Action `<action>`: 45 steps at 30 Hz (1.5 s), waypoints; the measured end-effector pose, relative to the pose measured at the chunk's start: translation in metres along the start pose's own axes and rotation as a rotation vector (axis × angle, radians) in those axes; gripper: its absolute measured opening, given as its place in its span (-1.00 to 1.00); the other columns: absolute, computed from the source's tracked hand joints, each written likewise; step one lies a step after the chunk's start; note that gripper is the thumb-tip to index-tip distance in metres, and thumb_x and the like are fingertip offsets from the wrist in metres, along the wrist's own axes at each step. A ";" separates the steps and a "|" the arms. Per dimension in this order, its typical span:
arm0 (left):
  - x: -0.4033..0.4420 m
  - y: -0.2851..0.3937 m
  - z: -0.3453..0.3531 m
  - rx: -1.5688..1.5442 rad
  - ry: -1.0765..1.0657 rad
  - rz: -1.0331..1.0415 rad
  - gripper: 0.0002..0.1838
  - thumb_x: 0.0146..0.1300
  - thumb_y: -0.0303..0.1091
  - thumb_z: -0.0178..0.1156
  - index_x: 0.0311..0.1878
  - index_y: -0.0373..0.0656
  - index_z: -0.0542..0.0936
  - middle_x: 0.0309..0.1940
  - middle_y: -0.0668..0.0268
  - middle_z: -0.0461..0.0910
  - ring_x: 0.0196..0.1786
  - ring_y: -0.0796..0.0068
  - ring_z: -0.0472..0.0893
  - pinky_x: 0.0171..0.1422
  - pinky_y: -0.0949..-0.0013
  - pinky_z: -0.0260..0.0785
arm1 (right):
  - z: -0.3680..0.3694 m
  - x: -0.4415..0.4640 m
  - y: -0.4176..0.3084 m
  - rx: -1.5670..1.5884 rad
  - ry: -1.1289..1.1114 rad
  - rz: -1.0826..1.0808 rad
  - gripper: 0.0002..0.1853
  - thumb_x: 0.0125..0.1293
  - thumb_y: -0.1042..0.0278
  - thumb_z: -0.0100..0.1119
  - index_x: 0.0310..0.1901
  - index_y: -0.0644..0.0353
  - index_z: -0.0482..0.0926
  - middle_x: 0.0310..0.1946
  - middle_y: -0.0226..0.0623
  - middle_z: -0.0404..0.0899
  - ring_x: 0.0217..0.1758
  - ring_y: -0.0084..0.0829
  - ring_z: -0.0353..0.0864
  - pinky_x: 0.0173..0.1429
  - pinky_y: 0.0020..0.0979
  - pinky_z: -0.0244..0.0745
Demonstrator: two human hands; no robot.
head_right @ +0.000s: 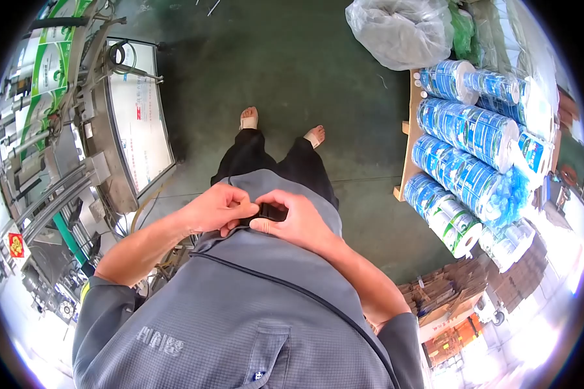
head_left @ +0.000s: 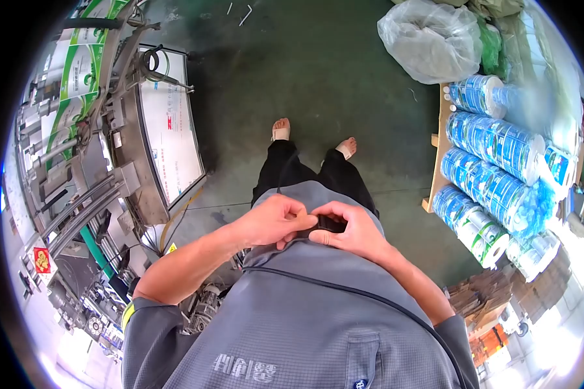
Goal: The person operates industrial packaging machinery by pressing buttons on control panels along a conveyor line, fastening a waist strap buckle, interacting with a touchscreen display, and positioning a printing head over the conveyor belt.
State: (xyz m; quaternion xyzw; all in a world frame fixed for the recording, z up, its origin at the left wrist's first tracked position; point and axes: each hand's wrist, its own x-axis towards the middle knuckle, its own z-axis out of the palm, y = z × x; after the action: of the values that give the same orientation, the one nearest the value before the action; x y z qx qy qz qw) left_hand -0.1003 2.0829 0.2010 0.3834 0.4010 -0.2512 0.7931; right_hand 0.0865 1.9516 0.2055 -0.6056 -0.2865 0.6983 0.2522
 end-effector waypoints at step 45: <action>0.026 0.027 -0.009 0.239 0.049 0.081 -0.60 0.43 -0.26 0.27 -0.56 -0.20 0.56 -0.65 0.53 0.43 -0.60 0.77 0.25 -0.55 0.46 0.00 | 0.005 0.016 -0.011 0.033 0.011 0.059 -0.67 0.20 0.21 0.41 -0.25 0.23 0.46 -0.39 -0.38 0.53 -0.31 -0.55 0.46 -0.17 -0.38 0.42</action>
State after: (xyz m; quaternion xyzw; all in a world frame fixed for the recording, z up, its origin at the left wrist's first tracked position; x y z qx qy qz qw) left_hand -0.0704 2.1032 0.1869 0.4972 0.3717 -0.2554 0.7412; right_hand 0.0794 1.9700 0.2026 -0.6133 -0.2559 0.7066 0.2430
